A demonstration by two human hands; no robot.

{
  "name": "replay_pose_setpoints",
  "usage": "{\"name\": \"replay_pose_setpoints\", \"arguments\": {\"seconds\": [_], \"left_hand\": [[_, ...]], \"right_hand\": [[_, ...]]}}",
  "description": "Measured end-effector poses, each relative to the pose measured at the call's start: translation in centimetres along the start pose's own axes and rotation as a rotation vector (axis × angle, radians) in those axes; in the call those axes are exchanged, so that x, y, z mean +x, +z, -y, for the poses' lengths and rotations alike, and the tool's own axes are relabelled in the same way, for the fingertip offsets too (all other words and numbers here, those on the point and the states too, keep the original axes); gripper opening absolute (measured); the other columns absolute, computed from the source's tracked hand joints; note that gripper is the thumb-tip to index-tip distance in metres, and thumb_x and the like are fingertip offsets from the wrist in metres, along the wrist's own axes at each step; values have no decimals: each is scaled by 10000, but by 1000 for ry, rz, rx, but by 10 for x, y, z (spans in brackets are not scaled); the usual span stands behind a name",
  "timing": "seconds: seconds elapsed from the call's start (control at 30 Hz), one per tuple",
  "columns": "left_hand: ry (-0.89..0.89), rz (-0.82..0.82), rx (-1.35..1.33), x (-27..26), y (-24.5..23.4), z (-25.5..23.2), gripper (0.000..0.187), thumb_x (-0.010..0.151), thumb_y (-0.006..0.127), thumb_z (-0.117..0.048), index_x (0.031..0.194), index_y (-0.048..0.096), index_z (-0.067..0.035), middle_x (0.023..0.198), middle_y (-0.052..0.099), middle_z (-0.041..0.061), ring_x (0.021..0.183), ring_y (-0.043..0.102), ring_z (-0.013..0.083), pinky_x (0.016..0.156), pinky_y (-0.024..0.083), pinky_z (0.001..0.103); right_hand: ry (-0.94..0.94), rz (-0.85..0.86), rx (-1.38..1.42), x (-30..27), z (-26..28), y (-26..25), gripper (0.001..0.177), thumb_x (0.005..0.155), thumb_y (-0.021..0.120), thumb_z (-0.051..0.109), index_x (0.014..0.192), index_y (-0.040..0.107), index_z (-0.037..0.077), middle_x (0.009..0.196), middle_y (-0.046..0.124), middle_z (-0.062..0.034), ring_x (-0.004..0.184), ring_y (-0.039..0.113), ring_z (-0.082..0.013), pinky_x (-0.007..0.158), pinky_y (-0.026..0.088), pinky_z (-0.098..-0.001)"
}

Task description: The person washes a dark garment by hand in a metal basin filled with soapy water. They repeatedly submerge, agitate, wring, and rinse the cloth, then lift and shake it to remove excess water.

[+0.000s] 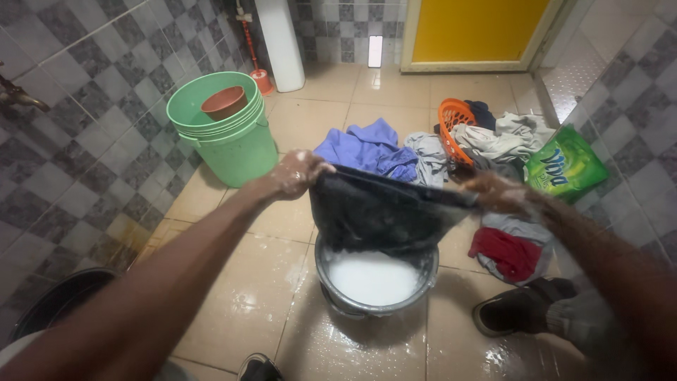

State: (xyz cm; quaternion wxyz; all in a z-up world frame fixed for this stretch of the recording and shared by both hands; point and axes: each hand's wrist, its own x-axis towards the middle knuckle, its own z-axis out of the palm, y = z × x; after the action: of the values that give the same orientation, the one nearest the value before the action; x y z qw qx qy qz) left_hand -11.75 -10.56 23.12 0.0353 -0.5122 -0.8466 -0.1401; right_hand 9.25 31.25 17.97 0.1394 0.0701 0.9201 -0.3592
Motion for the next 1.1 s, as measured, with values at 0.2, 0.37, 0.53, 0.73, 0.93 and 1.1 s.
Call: {"name": "replay_pose_setpoints", "arguments": {"seconds": [0.2,0.37,0.53,0.73,0.93,1.1], "left_hand": [[-522,-41,-793,-14,-10,-25,475,1061,519,-417,1060,690,26,857,657,112,752,574,203,694,517,398],[-564,-10,-825,-19,4,-6,453,1042,482,-385,1045,705,9,795,691,101,675,618,197,619,560,380],[-868,72,-881,-3,82,1,429,1041,499,-360,1015,753,-16,836,750,108,680,695,196,638,607,311],[-815,-360,-791,11,236,5,369,1015,609,-351,962,713,-1,823,711,69,725,669,168,614,559,324],[-280,-101,-305,-22,234,-153,318,1072,434,-315,1190,658,-123,1013,692,176,894,665,377,819,514,523],[-196,203,-544,-35,152,-151,396,1015,427,-351,1114,741,-129,1030,760,150,882,731,301,824,554,428]], "right_hand": [[-733,-482,-48,-34,59,2,191,978,587,174,1137,616,74,1036,714,-48,816,746,-188,635,652,-316],[-1054,-486,-603,-37,58,14,373,958,510,-22,1232,681,166,1198,641,-304,1053,620,-300,700,643,-324],[-399,-35,-810,29,13,38,570,851,498,-21,1377,622,162,1140,681,-159,937,644,-235,711,624,-370],[268,39,881,71,-5,110,381,898,557,180,1265,605,86,1089,715,-124,957,709,-260,778,627,-455],[88,108,1319,68,3,181,461,889,635,341,1249,571,61,1089,698,-113,942,720,-267,722,627,-455],[-62,219,1152,100,-6,203,548,959,752,293,1377,563,-7,1117,669,-159,1037,667,-278,836,597,-426]]}}
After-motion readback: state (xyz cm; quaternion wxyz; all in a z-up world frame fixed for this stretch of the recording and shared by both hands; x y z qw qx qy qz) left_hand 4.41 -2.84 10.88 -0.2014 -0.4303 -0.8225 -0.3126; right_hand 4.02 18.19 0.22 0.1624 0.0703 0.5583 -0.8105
